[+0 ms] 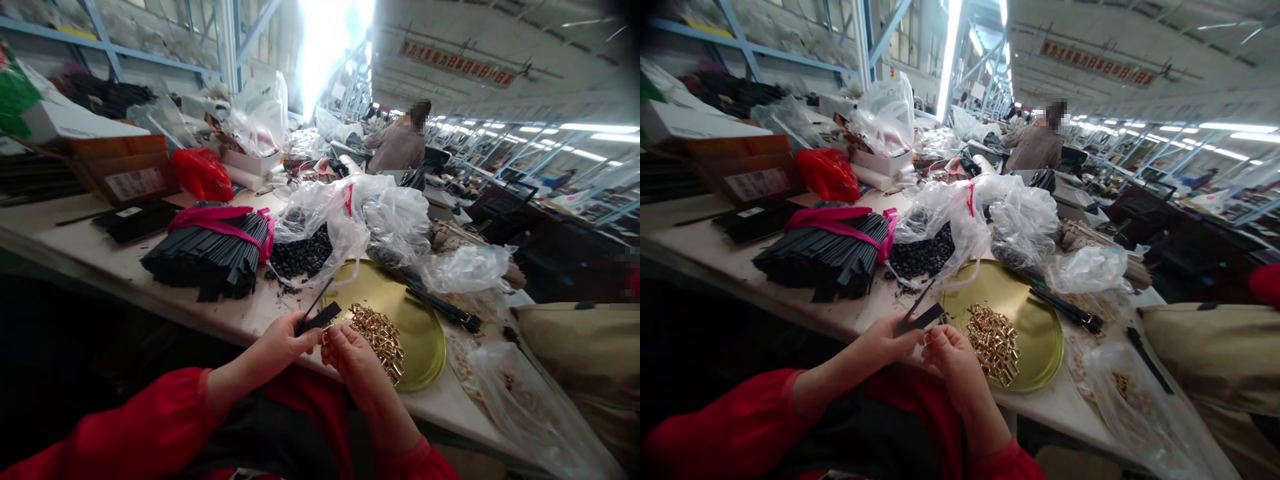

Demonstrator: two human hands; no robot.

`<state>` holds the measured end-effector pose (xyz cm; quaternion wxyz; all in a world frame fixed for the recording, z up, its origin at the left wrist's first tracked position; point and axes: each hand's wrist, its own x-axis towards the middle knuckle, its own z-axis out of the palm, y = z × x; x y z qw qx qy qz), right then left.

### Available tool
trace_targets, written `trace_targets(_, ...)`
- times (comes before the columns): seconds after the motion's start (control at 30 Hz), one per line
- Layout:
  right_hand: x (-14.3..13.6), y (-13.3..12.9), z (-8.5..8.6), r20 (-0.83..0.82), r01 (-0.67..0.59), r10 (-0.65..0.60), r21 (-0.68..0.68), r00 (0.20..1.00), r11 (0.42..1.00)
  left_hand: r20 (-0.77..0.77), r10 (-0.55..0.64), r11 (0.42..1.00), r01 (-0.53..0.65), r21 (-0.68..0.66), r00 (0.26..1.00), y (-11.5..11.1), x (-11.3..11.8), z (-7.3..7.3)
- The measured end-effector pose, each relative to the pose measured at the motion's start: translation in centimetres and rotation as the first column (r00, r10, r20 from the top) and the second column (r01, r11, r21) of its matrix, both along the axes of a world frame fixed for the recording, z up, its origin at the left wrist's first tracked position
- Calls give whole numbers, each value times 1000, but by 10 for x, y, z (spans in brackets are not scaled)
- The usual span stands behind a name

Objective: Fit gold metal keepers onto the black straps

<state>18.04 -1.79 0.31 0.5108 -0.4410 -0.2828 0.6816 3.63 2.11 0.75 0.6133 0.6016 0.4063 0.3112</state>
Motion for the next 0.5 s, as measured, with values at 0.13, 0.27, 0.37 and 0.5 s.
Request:
trace_targets(0.13,-8,-10,2,-48,-37,37,-1,998,999,-45,-18,1000,18,-7,999,-3,-5,-5)
trace_targets(0.27,-19,-15,0,-74,45,-42,37,996,998,-68,27,998,-23,57,997,-9,-7,-1)
trace_targets(0.37,-28,-15,-6,-84,148,-143,53,986,988,-113,79,984,-59,168,991,-15,-7,4)
trace_targets(0.5,-39,-14,-10,-222,269,-263,-3,939,963,-165,177,955,-129,268,970,-17,-5,3)
